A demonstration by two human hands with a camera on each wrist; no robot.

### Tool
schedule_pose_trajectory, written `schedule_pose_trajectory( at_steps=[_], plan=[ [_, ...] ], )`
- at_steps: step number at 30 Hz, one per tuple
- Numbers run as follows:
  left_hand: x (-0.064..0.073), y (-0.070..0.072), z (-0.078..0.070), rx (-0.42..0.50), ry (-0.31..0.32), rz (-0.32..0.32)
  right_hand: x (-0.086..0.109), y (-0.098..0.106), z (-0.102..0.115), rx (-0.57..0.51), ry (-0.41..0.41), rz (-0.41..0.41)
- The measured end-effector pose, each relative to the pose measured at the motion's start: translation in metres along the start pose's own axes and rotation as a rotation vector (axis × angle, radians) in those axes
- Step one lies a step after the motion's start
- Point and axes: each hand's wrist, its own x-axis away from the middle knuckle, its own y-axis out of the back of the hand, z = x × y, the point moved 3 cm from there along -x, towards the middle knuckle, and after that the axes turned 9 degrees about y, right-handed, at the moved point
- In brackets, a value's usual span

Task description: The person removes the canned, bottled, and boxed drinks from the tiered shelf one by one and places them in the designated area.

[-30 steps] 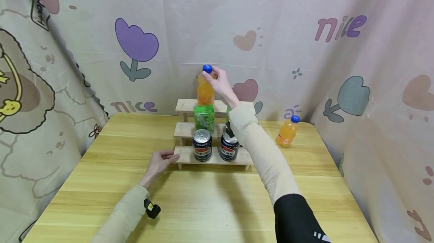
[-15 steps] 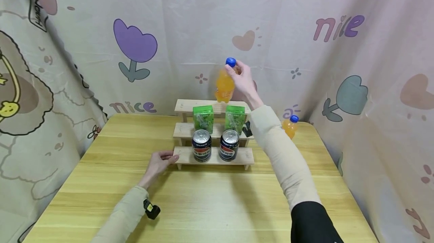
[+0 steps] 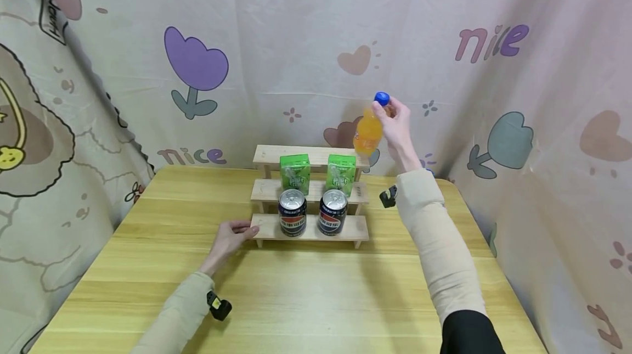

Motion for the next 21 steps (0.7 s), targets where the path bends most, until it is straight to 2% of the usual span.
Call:
schedule_pose_trajectory(
  at_steps=[5, 12, 21],
  plan=[
    [0.000, 0.000, 0.001, 0.007, 0.000, 0.000, 0.006, 0.020, -0.008, 0.041, -0.003, -0.037],
    [0.000, 0.000, 0.001, 0.006, 0.006, -0.001, 0.019, 0.035, -0.023, 0.058, -0.010, -0.092],
    [-0.001, 0.000, 0.002, 0.023, 0.014, -0.005, 0.038, 0.050, -0.057, 0.081, -0.075, -0.094]
  ],
)
